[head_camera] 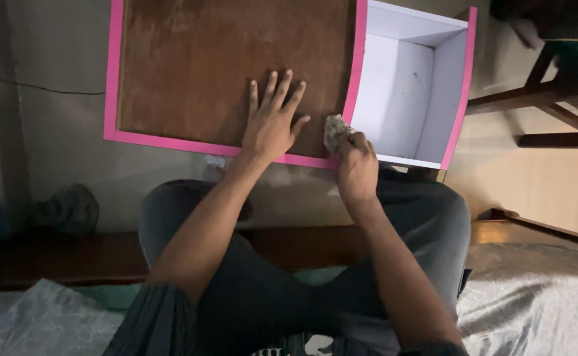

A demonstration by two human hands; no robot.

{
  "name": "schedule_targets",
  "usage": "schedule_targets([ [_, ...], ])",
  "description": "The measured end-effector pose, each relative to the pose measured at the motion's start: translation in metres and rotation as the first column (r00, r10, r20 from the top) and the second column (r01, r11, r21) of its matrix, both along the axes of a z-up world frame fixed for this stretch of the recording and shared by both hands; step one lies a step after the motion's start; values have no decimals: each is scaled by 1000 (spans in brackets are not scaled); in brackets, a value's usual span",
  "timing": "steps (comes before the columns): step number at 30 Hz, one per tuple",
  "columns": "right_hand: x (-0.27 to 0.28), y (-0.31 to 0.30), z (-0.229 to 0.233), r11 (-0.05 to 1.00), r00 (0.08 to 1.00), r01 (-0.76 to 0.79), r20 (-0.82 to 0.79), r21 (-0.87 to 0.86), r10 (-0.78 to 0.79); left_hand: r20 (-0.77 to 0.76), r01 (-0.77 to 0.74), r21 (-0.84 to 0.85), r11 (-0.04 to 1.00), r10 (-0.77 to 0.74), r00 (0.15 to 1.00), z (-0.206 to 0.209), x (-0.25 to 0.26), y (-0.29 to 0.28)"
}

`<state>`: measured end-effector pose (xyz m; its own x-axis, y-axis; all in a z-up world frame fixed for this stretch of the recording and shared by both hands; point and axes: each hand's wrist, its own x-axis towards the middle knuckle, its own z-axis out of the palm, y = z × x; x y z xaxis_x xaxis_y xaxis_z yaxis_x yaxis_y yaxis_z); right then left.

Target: The person sits on the floor and wipes the top surface of a pink wooden nightstand with a cloth. They spray a cleaning solution from a bottle onto the cloth and continue wiping the surface thoroughly. The person also wipes the edges and the side of the nightstand.

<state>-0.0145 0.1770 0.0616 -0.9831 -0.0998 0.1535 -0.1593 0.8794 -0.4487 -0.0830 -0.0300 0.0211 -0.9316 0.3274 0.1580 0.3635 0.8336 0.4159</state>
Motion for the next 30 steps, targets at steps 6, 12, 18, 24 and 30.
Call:
schedule_targets([
  [6, -45, 9, -8, 997, 996, 77, 38, -32, -75, 28, -13, 32, 999, 12, 1000, -3, -1, -1],
  [12, -73, 10, -5, 998, 997, 61, -41, 24, -60, -7, -31, 109, 994, 32, 999, 1, -14, -2],
  [18, -42, 12, -7, 1000, 997, -12, -76, -25, 10, 21, -99, 141, 985, 97, 995, 0, -17, 6],
  [24, -86, 20, -16, 998, 998, 49, -42, 34, -47, 41, -160, 86, 983, 157, 987, -4, -15, 26],
  [30, -101, 17, -18, 998, 996, 45, -81, -47, -49, 37, -155, 59, 986, 153, 987, -1, -14, 27],
])
